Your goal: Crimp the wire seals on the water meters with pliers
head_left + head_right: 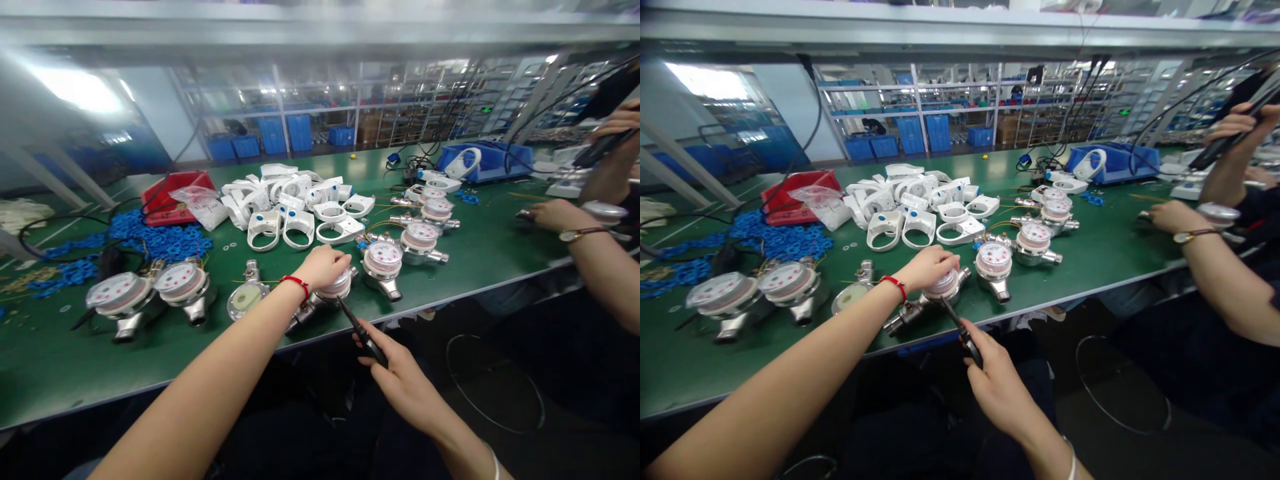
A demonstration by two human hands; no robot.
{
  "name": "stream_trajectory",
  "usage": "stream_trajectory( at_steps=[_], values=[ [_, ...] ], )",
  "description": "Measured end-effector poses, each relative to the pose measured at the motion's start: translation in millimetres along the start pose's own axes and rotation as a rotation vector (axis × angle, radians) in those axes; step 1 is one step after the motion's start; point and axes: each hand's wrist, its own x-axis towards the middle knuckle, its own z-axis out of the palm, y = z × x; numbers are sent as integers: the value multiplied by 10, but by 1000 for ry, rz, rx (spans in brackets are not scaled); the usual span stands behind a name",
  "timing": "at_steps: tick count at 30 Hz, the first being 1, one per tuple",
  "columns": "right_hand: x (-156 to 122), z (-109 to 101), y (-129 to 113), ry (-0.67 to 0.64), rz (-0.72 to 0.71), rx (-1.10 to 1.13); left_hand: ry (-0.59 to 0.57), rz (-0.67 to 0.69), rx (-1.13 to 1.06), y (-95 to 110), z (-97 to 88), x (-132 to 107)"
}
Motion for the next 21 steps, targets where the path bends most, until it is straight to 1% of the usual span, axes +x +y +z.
stream_trajectory(
  at_steps=[3, 6, 8, 9, 10, 13, 15, 18, 21],
  values=[
    [11, 18, 13, 47, -65, -260, -2, 3, 4, -13, 12, 11],
    [12, 19, 23, 126, -122, -518, -1, 5, 10, -19, 32, 20],
    [15, -11, 14, 164, -146, -604, 1, -1, 24, -11, 37, 16],
    [19, -38, 3, 158, -147, -600, 0, -3, 33, -4, 35, 11],
    [24, -71, -11, 123, -138, -561, -2, -2, 44, 5, 31, 5],
    [50, -187, -56, -46, -114, -313, -10, 11, 83, 33, 4, -16],
    [74, -245, -69, -115, -107, -161, -20, 27, 110, 45, -21, -23],
    [122, -265, -56, -140, -82, -45, -41, 50, 144, 48, -53, -21],
    [169, -227, -48, -149, -69, -26, -43, 45, 160, 43, -58, -14]
  ],
)
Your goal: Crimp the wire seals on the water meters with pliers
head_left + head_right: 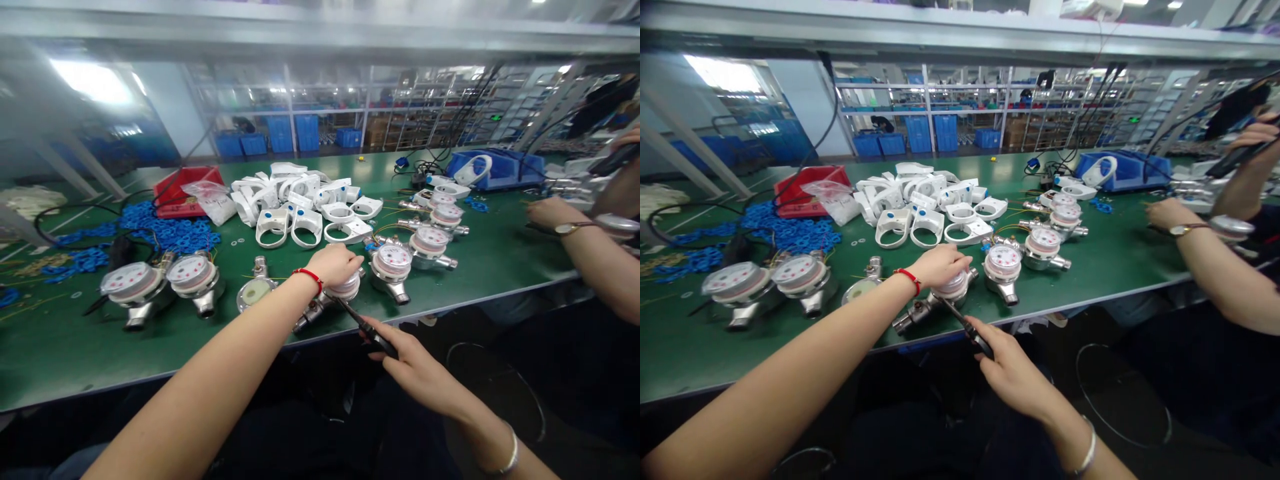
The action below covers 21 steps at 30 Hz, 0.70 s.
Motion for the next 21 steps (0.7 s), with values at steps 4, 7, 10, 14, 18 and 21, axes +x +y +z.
stream_trajectory(
  at_steps=[4, 7, 10, 14, 18, 21],
  values=[
    [4, 68, -42, 19, 21, -84, 16, -53, 14, 19, 28, 7],
    [-51, 125, -71, 72, 46, -101, 27, -131, 20, 43, 51, 9],
    [-98, 159, -60, 107, 86, -8, 42, -160, 23, 54, 64, -1],
    [-100, 148, -14, 28, 226, 281, 65, -136, 28, 65, 79, -27],
    [-81, 156, -5, 55, 161, 66, 94, -138, 33, 102, 96, -55],
    [-62, 209, -13, 228, 7, -376, 110, -163, 31, 125, 100, -65]
  ],
)
